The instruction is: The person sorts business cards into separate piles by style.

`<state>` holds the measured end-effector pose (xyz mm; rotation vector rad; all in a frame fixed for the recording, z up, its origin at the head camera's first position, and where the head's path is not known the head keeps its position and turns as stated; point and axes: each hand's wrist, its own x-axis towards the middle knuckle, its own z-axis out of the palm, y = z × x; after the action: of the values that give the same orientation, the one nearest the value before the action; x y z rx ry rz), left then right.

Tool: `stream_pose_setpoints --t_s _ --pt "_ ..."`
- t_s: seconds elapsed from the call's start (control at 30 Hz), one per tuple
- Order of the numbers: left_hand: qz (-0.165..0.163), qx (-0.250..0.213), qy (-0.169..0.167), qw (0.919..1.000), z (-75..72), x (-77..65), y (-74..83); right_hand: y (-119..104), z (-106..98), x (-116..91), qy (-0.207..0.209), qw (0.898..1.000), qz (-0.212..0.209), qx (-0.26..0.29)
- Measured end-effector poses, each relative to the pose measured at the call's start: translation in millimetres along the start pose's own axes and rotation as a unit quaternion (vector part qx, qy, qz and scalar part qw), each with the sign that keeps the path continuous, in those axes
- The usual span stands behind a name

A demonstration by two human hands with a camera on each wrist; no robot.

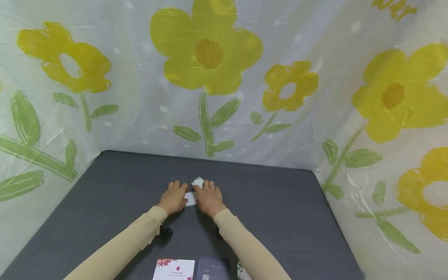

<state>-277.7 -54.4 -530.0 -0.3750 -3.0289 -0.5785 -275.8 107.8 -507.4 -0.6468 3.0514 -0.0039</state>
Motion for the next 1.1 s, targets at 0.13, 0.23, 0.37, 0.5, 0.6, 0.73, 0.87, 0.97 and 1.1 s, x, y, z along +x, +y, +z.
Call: stream_pose_setpoints --t_s 0.13,0.23,0.37,0.5,0.6,0.73,0.87,0.97,1.1 --pt "0.044 0.029 0.031 0.9981 6.0 -13.6 3.5 3 -1 -15 0.019 1.0 -0.023 0.001" --pt "0.073 0.049 0.039 0.9954 10.3 -24.0 8.3 7 -1 -26 0.006 0.999 -0.024 0.037" --pt "0.091 0.047 0.031 0.9943 11.8 -36.0 17.9 14 3 -44 -0.007 0.996 -0.025 0.08" --pt "0.11 0.048 0.02 0.9925 11.8 -48.1 30.4 19 4 -65 -0.001 0.995 -0.033 0.097" --pt "0.132 0.053 0.02 0.9897 10.6 -56.8 39.8 23 3 -80 0.008 0.994 -0.041 0.105" --pt "0.152 0.021 0.01 0.9881 11.0 -63.5 55.1 35 4 -99 0.026 0.991 -0.047 0.12" --pt "0.173 -0.011 0.021 0.9846 12.9 -66.4 69.0 48 2 -114 0.056 0.986 -0.021 0.156" --pt "0.19 -0.018 0.049 0.9804 13.5 -65.1 79.7 60 -2 -121 0.101 0.979 0.013 0.178" --pt "0.197 -0.053 0.068 0.9766 10.2 -62.3 95.6 76 -14 -138 0.154 0.967 0.059 0.196"
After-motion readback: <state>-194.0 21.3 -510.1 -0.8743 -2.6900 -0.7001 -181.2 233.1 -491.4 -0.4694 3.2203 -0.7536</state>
